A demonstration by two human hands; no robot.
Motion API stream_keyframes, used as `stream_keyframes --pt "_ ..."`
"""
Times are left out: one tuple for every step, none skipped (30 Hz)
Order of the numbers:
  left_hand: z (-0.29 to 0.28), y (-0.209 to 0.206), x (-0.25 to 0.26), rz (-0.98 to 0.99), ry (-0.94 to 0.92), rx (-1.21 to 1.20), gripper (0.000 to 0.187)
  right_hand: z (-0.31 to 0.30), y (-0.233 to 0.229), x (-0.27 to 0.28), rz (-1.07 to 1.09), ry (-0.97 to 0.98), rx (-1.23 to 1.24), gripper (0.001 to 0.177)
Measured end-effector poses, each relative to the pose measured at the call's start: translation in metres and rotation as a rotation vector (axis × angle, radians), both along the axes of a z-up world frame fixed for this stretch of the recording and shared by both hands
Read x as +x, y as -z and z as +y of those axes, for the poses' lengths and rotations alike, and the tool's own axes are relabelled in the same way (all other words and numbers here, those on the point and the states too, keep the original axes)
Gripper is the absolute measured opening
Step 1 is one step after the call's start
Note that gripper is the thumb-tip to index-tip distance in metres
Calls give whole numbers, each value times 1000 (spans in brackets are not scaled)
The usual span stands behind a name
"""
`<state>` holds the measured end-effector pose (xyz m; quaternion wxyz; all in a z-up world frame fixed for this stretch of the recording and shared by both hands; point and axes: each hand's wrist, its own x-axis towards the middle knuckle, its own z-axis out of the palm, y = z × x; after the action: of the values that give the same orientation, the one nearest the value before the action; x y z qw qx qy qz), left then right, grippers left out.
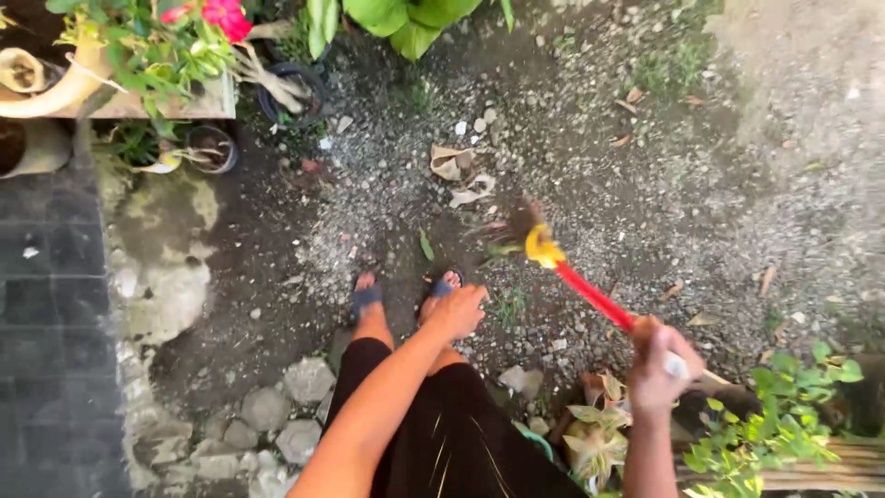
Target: Sweep dry leaves and debris from a paved outdoor area using a broom.
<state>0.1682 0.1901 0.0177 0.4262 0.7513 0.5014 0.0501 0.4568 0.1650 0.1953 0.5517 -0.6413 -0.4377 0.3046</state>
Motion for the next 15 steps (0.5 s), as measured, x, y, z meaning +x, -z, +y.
stream_keyframes --pt "-5 14 -4 9 -2 -11 29 0 -5 8 9 -2 -11 29" --pt "-11 28 -9 -49 -72 -77 26 1 -10 16 24 -63 76 37" --pt "-7 44 -13 -113 -130 -130 24 3 -15 24 33 -111 177 46" --pt "-2 63 -24 -110 -118 -130 24 9 -22 29 34 -100 178 46" --pt "-3 80 -29 -88 -97 -80 25 10 -34 36 81 -83 241 43" --pt "-3 97 -35 -67 -75 -29 26 13 -46 43 126 -67 304 40" --pt "5 95 -42 -71 -64 -34 26 16 -57 42 121 -57 300 40" --pt "14 94 -49 14 -96 -115 20 20 -67 39 260 -15 256 48" --pt "28 94 -55 97 -126 -189 17 27 -77 37 396 26 218 56" --pt "38 101 -59 92 -113 -188 17 34 -75 25 389 37 222 56" --pt "46 107 -63 90 -111 -230 16 40 -73 13 285 15 150 51" --pt "55 115 -68 88 -109 -271 15 47 -71 0 182 -8 79 48" --pt "64 114 -68 83 -99 -279 15 60 -58 -13 176 2 72 48" --pt "74 113 -68 96 -111 -286 15 74 -45 -26 249 -36 90 49" --pt "87 113 -71 113 -124 -292 16 89 -30 -40 324 -72 109 52"
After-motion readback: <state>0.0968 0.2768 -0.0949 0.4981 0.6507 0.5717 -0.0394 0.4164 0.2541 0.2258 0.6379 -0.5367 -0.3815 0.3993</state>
